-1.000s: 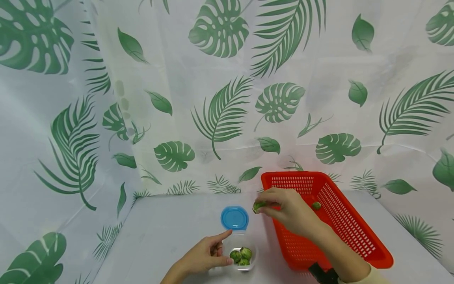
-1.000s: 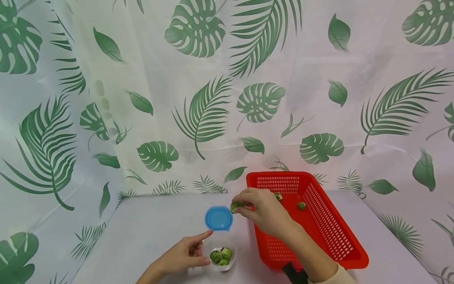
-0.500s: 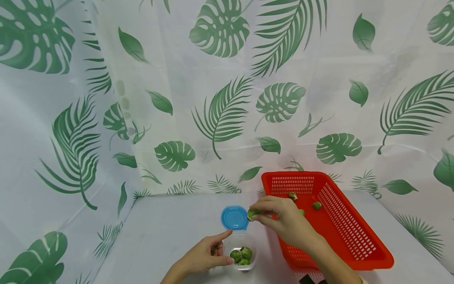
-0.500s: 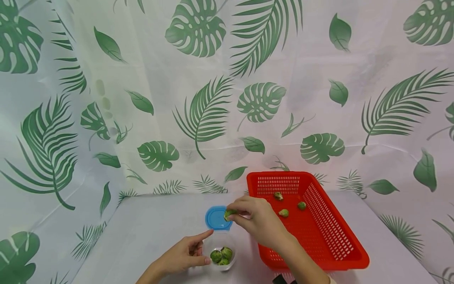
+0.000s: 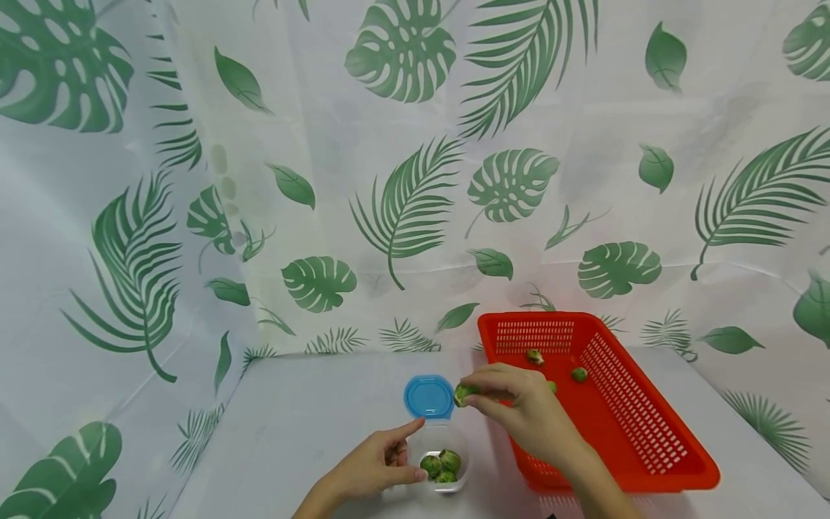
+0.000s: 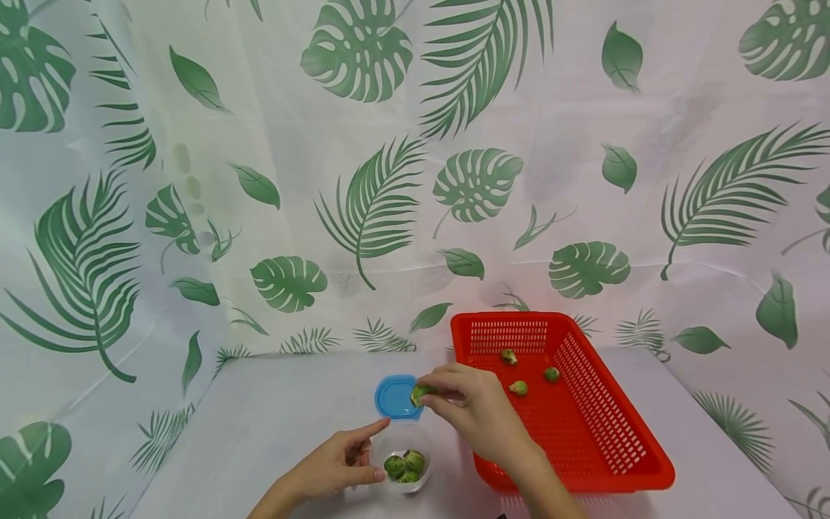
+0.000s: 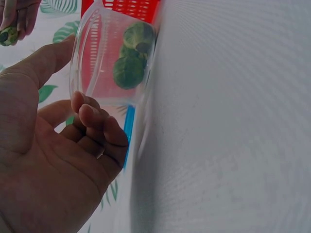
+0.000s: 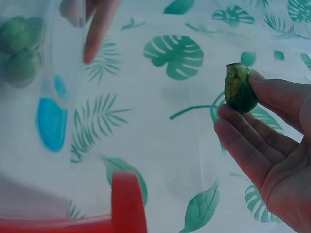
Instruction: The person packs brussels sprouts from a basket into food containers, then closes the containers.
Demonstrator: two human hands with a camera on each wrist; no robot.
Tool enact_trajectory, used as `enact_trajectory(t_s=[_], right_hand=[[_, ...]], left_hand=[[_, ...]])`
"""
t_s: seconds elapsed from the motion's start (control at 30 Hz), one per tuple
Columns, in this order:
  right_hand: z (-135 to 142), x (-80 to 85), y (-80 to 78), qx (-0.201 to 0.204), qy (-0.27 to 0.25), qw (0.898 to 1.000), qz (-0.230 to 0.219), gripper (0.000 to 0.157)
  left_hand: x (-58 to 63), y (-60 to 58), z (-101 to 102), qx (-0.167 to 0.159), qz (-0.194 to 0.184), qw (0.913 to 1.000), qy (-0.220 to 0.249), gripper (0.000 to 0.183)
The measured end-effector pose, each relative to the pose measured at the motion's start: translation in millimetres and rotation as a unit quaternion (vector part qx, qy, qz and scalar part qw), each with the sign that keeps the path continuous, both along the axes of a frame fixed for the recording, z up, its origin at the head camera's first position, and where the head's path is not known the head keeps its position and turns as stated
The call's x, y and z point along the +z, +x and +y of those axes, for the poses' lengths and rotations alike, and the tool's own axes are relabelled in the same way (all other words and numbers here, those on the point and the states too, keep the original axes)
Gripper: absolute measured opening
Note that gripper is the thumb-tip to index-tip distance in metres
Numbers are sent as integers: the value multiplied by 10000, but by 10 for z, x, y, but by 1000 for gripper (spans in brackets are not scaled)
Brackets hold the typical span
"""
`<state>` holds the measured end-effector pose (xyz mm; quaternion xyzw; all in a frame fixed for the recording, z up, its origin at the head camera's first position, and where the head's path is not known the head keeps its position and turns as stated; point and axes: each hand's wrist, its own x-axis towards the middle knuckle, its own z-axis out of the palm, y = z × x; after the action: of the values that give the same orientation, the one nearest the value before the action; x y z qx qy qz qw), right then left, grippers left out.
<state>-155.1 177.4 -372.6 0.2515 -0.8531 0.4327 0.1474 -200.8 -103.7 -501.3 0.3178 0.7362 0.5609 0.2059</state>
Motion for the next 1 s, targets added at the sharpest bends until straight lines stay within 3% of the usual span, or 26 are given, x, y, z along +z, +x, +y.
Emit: enact_trajectory(t_s=[0.27,0.53,0.73,1.0], right_hand=[[-22,-103,20,-94,-280,9994,-186,29],[-44,-150,50,-98,-184,9994,-291,29],[-90,-165,69,169,-235,9989,-377,24],[-169,-240,69,420,-77,9991,6,22]], left_hand=[[6,4,2,17,25,10000,-22,76],[3,0,7,6,-18,10000,-21,76],[-28,-11,7,-37,78,10000,-27,76],[-2,2,-3,-11,170,9999,-10,75]])
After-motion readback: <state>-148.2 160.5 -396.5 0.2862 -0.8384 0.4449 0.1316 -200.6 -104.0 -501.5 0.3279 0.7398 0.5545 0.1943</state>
